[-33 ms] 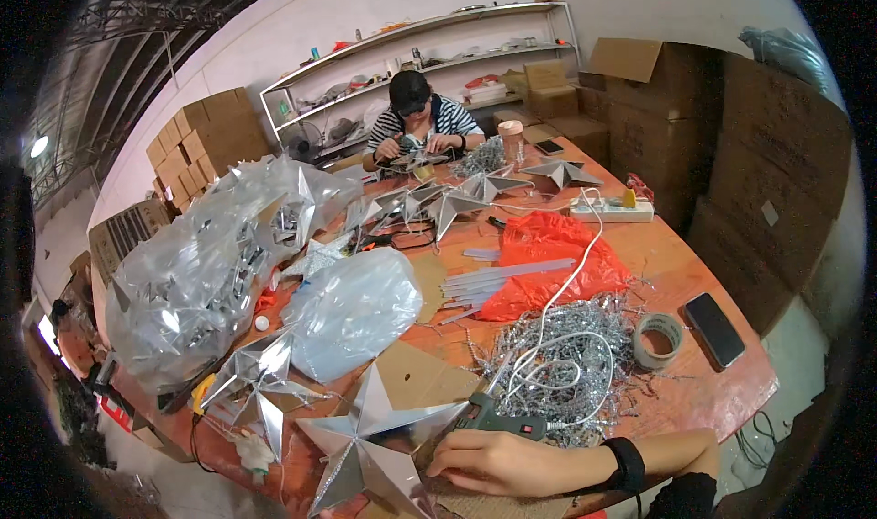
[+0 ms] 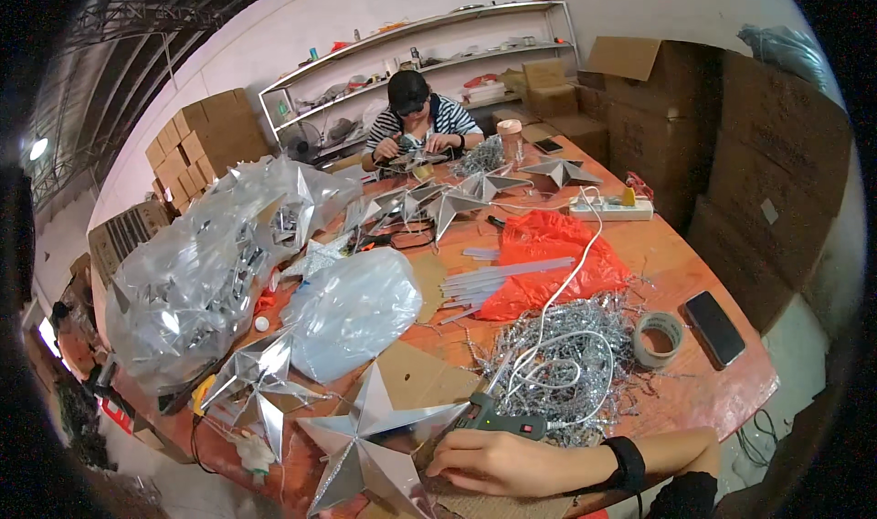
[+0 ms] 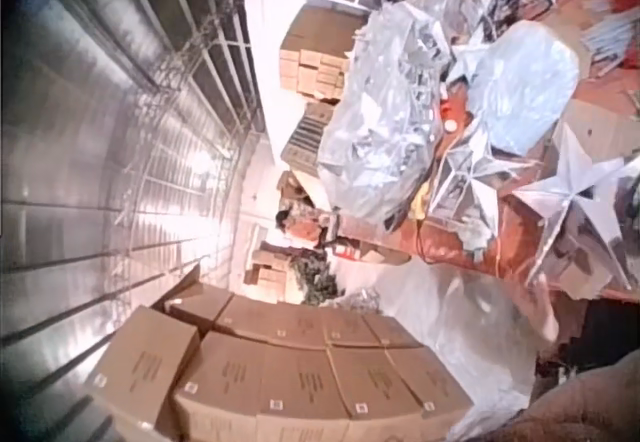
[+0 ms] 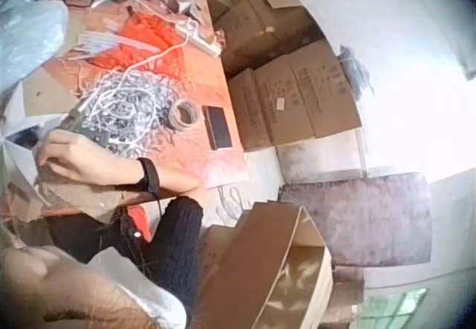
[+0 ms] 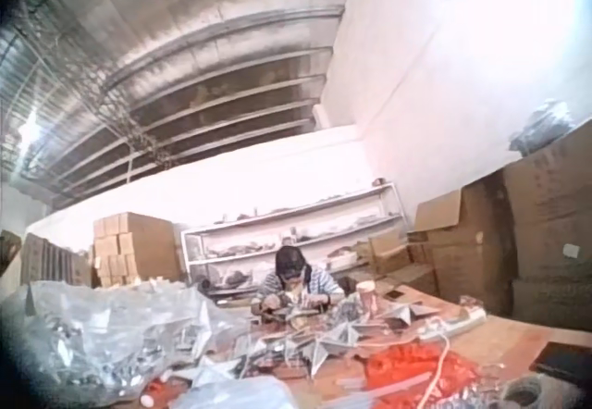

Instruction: Assembling and decorating metallic silver stars using a hot glue gun and silver beads.

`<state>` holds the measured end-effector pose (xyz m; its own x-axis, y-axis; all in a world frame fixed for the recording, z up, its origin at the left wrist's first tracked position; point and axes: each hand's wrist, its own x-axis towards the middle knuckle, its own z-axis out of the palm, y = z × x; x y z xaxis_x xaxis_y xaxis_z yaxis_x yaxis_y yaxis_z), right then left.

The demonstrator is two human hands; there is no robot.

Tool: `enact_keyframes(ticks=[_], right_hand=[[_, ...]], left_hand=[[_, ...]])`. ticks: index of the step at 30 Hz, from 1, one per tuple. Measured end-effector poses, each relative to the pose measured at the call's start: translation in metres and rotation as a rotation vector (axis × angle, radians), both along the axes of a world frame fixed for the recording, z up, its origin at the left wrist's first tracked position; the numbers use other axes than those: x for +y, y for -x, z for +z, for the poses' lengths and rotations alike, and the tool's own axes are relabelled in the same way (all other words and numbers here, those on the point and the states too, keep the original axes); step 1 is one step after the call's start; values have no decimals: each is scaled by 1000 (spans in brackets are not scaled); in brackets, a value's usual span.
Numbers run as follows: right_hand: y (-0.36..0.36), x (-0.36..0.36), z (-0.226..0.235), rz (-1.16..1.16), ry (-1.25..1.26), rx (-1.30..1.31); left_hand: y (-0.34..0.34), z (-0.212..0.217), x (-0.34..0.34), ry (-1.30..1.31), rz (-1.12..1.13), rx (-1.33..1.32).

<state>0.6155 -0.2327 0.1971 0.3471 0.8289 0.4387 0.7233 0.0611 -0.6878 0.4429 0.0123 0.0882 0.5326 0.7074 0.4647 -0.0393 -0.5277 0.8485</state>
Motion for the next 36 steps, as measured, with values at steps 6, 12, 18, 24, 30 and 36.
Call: enact_keyframes(ticks=[6,12,18,24,30,36], right_hand=[[-3,2,-5,-42,-40,-37],[-4,4,-1,-64,-38,-45],[-2,4,10,-127,-49,-54],[0,1,7,-120,-26,49],[-1,1,5,-85,-20,42],[-1,-3,12,-83,52,41]], left_hand=[[11,3,6,-289,94,116],[13,0,3,50,76,26],[15,0,0,136,84,15],[18,1,-1,147,107,33],[22,1,-2,108,134,78],[29,5,-6,-215,242,330]])
